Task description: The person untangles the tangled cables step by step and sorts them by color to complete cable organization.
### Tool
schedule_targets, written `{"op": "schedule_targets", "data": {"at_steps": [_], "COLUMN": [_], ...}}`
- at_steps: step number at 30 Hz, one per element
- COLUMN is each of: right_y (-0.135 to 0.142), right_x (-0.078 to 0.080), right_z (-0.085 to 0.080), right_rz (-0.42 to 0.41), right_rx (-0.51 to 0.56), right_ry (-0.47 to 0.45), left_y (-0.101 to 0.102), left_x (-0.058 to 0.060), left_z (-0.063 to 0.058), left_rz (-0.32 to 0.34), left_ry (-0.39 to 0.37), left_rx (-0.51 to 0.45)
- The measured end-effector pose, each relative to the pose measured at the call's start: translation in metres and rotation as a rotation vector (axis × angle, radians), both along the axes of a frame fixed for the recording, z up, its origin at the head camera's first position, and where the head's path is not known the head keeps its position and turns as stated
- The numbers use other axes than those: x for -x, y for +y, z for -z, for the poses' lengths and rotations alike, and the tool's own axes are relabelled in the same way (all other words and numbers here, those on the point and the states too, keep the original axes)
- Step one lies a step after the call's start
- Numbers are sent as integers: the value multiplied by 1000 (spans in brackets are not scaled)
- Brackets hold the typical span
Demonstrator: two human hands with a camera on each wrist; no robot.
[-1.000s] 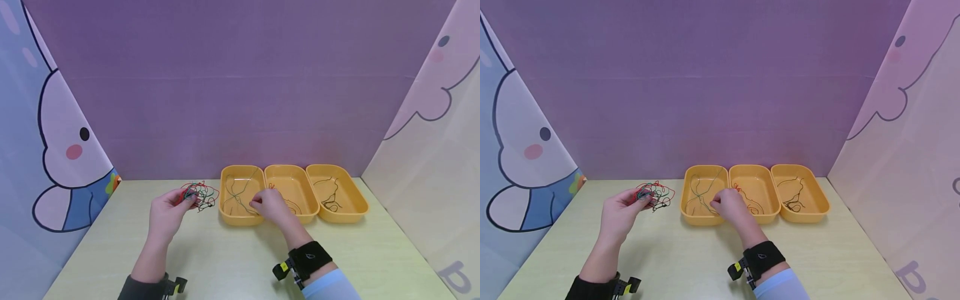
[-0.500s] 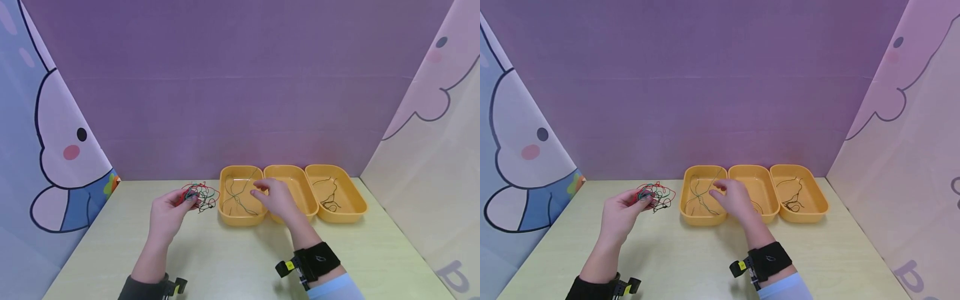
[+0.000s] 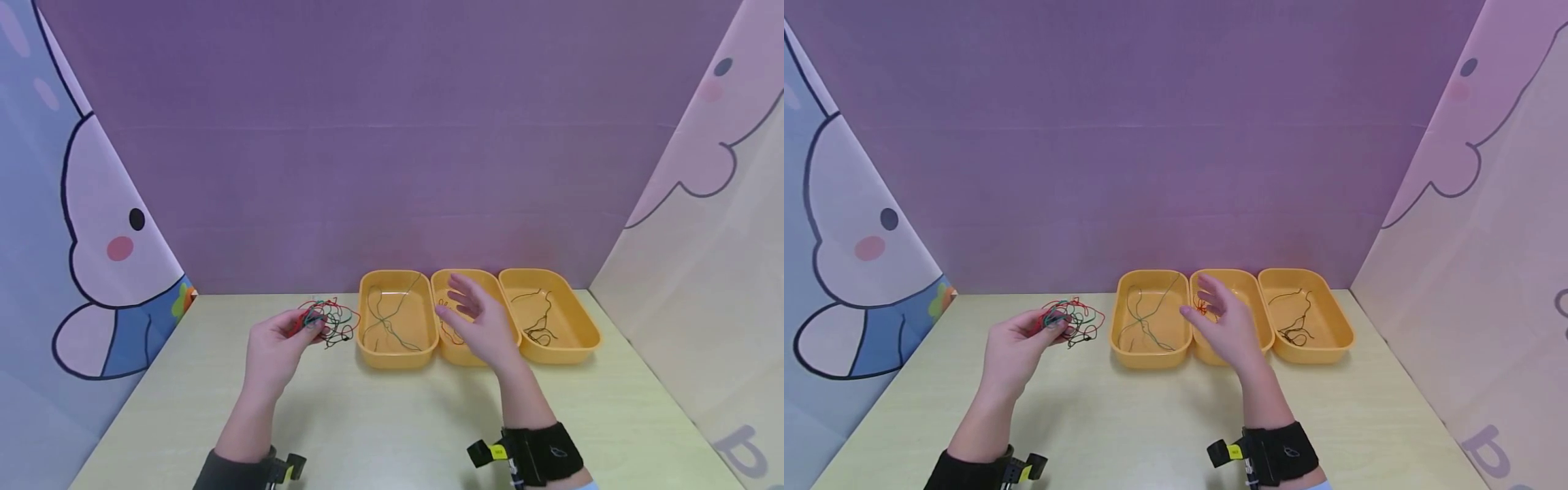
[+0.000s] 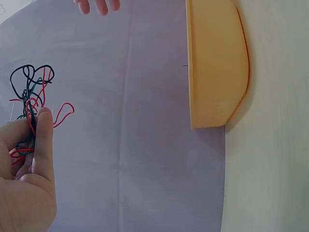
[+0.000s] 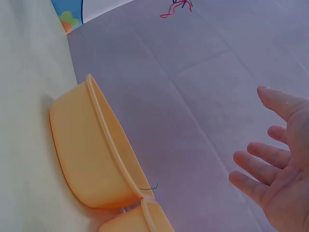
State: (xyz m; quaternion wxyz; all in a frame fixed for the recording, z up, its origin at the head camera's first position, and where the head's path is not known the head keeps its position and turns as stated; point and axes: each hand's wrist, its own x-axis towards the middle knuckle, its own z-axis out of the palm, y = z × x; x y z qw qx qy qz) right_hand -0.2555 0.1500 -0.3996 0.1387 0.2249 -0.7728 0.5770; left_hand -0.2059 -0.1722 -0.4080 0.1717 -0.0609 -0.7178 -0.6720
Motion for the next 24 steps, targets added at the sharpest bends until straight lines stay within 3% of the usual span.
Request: {"op": "schedule_targets", "data": {"at_steps": [7, 13, 20, 24], "right_y": [13, 18, 22, 13], "right_x": [-18, -18, -2, -12], "right_z": [-6, -5, 18, 8], "right_rz": [35, 38, 8, -46], "right_rx": [76, 81, 128, 150], "right_ry": [-70, -95, -127, -157], "left_y": [1, 1, 4, 6], "left_x": [1, 1, 0, 0], "left_z": [1, 1, -1, 1], "left_rz": [-4, -11, -12, 6], "left_ry": [-23, -22, -33, -39], "left_rx": [24, 23, 49, 48]}}
